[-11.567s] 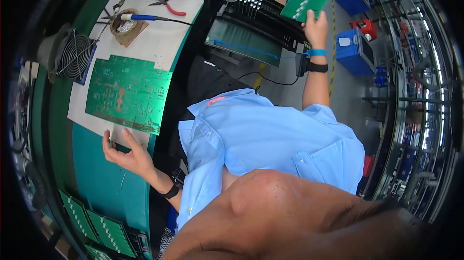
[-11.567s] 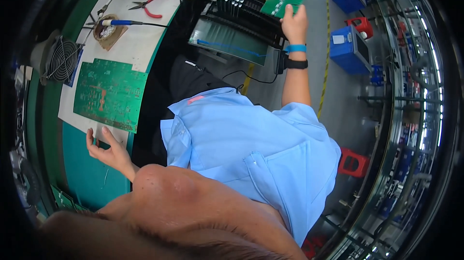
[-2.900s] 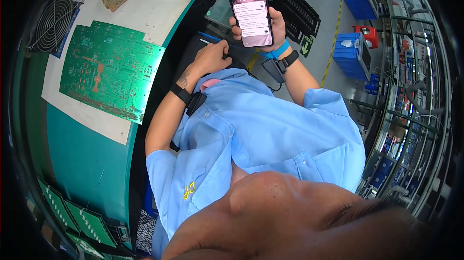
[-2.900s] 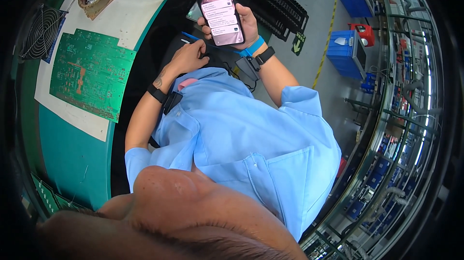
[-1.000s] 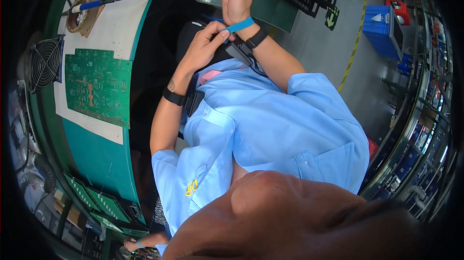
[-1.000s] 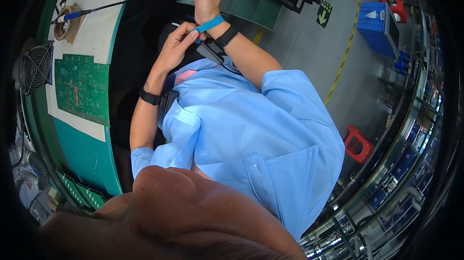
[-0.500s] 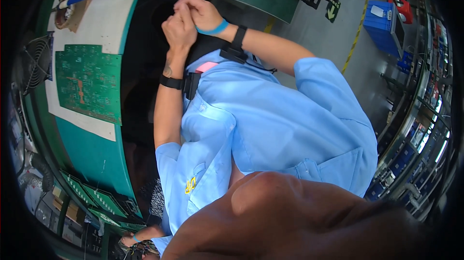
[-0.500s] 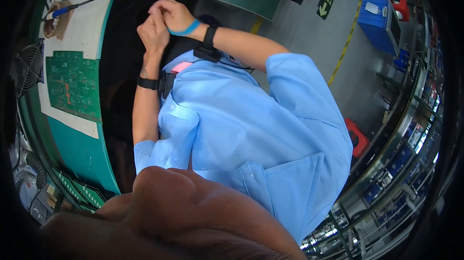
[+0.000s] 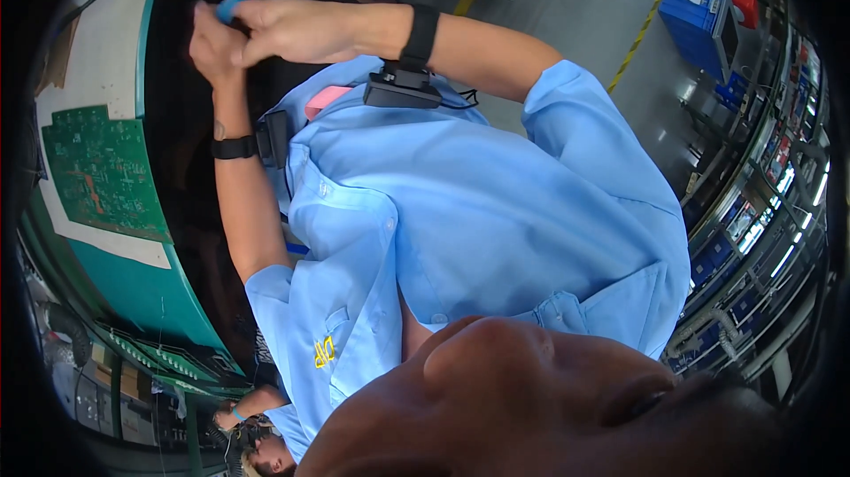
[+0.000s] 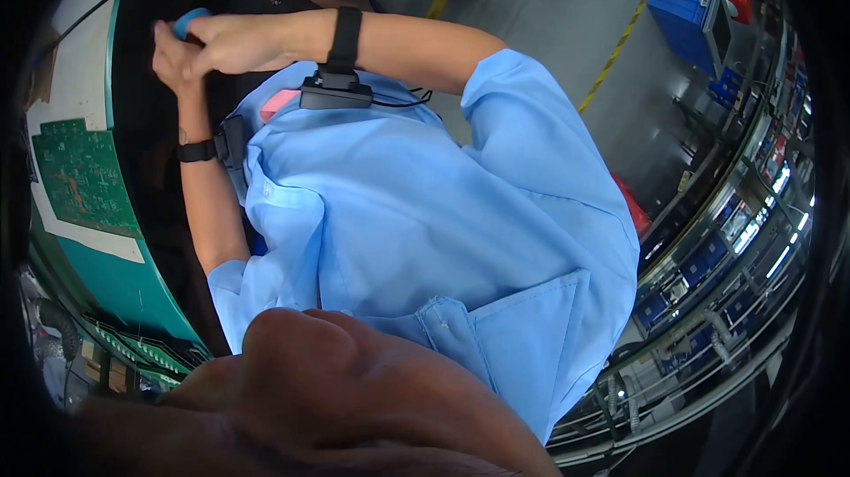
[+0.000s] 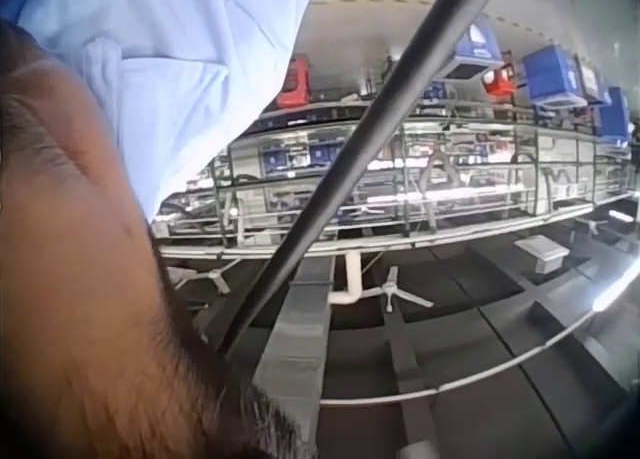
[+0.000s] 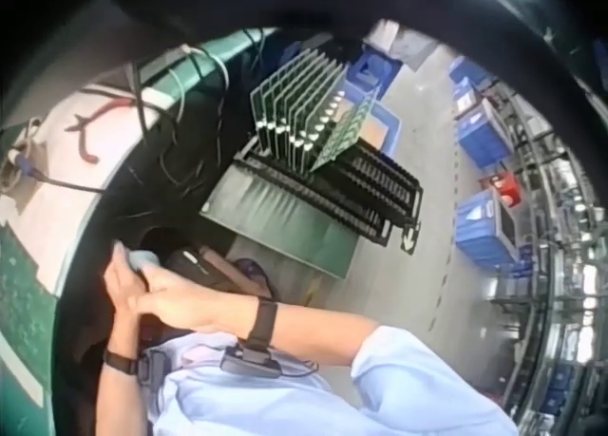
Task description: Soldering electronic components onto printed circuit boards at a factory workbench.
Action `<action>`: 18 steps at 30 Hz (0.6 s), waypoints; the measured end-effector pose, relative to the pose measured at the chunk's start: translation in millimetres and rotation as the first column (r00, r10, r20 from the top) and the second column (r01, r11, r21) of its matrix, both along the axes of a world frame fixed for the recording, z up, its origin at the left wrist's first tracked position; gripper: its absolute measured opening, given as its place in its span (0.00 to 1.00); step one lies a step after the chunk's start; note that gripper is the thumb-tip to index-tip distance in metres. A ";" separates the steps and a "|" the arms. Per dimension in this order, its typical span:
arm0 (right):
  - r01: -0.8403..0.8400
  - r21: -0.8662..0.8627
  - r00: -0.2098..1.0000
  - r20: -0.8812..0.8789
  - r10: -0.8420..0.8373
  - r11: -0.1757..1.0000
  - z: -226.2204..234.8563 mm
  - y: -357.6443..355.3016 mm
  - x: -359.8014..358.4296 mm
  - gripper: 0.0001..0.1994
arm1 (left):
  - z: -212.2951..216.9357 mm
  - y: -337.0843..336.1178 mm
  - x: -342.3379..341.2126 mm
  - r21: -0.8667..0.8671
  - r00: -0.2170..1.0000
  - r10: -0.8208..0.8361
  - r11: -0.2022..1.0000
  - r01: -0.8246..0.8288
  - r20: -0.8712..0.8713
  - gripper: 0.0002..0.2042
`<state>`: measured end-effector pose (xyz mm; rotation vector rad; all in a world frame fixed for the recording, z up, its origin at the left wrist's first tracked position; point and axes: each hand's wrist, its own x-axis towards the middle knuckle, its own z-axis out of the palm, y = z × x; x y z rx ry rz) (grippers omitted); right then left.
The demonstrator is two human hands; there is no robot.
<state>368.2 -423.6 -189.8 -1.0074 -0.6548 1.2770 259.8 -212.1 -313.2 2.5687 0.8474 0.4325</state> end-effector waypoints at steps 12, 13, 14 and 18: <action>0.033 -0.167 0.400 0.906 0.141 0.985 -38.6 47.1 68.1 0.19 | 125.0 -56.2 60.3 -0.682 0.962 0.156 0.730 0.040 0.223 0.23; 0.101 -0.151 0.364 0.926 0.104 0.983 -41.2 55.8 55.8 0.18 | 143.1 -60.1 46.8 -0.631 0.974 0.110 0.774 0.041 0.199 0.26; 0.100 -0.136 0.329 0.939 0.096 0.986 -22.9 65.4 55.2 0.18 | 152.2 -49.1 30.9 -0.642 0.980 0.080 0.764 0.056 0.181 0.27; 0.139 -0.209 0.415 0.900 0.135 0.968 1.7 112.4 56.3 0.17 | 170.1 -46.6 -45.4 -0.465 0.992 0.045 0.885 0.015 0.116 0.31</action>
